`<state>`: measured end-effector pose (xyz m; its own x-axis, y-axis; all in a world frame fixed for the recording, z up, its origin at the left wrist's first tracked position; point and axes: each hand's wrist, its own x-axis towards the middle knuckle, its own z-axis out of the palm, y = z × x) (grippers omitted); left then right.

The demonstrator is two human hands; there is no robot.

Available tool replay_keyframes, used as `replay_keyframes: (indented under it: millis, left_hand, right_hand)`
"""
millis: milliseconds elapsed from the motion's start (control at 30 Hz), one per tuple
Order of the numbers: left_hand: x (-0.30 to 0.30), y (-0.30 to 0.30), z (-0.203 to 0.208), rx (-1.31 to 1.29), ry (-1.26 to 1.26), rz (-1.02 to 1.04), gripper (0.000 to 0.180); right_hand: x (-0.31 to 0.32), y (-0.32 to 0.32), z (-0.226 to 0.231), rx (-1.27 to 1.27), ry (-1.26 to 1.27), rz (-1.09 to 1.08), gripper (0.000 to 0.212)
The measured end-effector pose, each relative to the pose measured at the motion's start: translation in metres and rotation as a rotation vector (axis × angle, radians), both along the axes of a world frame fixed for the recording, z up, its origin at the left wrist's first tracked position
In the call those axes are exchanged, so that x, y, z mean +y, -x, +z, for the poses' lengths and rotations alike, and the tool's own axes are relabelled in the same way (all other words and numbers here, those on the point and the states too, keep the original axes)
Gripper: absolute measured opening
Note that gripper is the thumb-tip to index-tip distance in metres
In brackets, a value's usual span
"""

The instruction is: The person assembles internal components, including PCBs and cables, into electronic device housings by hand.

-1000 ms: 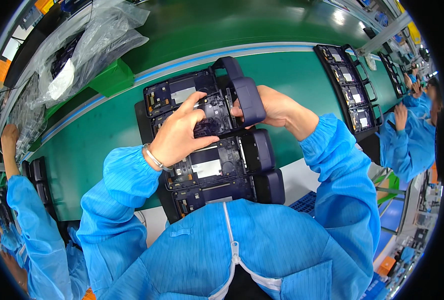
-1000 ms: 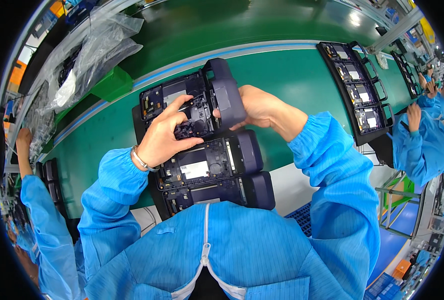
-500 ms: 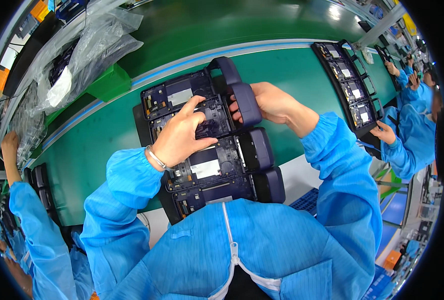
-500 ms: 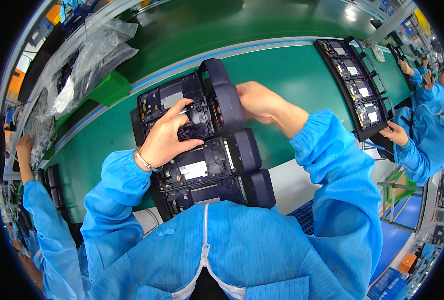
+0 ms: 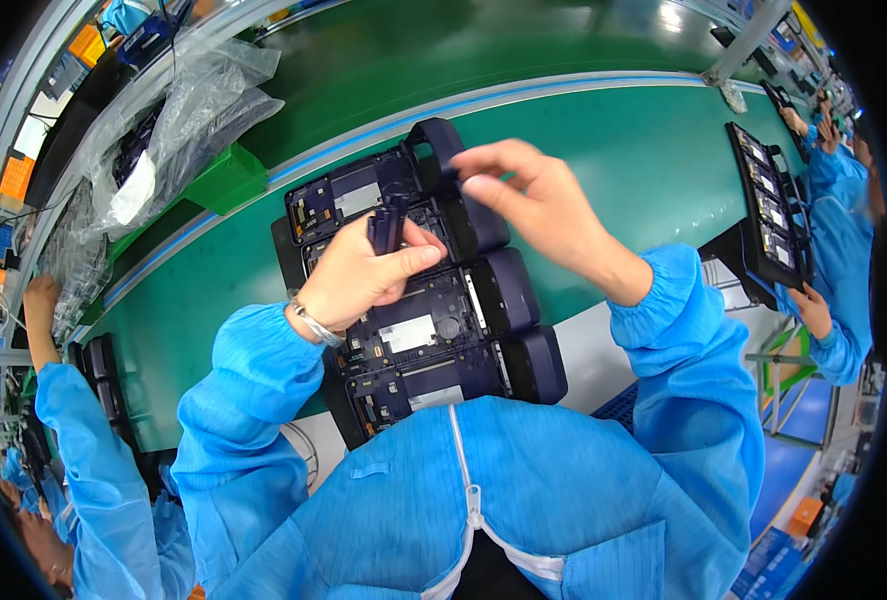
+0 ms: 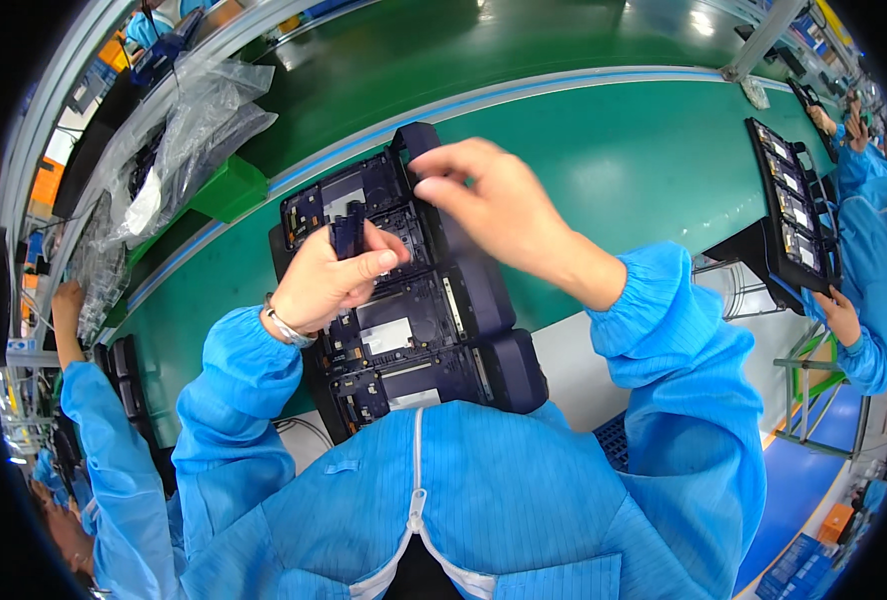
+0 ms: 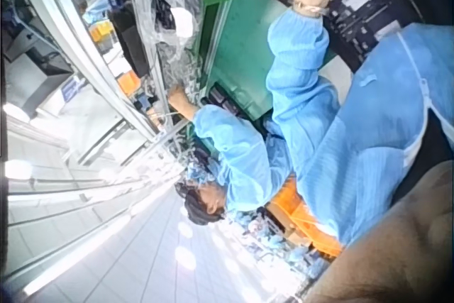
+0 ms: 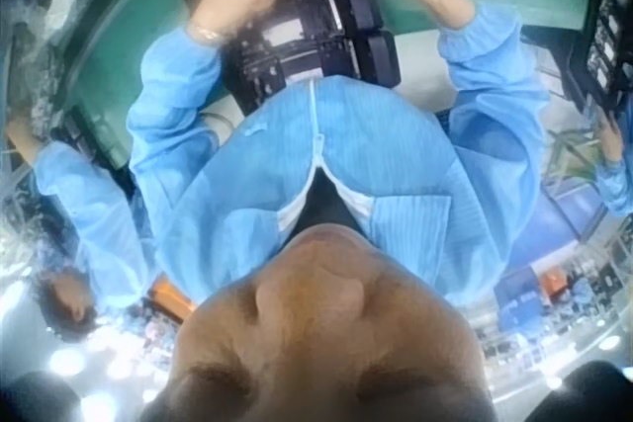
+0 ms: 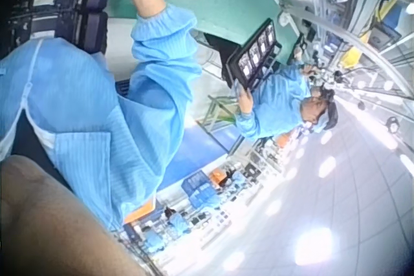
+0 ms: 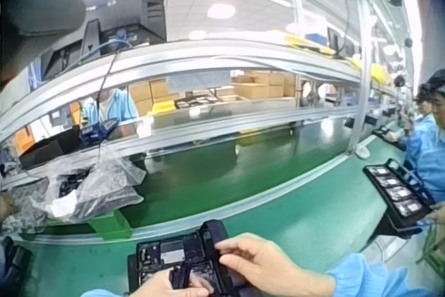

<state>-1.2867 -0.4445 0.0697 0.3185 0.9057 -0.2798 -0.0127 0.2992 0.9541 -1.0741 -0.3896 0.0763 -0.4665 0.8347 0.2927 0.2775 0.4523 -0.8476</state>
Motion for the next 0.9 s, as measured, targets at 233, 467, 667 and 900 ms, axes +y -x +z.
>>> replay_keyframes:
  millis: [233, 467, 667, 900]
  left_hand:
    - [-0.007, -0.025, -0.003, -0.342, 0.170, -0.100, 0.019]
    - [-0.011, -0.027, -0.006, -0.443, 0.239, -0.004, 0.028]
    - [-0.014, -0.030, -0.010, -0.360, 0.172, 0.036, 0.027]
    - [-0.010, -0.033, -0.013, -0.012, -0.008, 0.057, 0.030]
  right_hand:
    - [-0.010, 0.015, 0.002, 0.272, 0.586, 0.178, 0.018]
    - [-0.014, 0.005, -0.001, 0.316, 0.686, 0.026, 0.017]
    - [-0.016, 0.003, -0.004, 0.327, 0.685, -0.008, 0.021]
    - [-0.017, 0.004, -0.007, 0.264, 0.558, -0.010, 0.019]
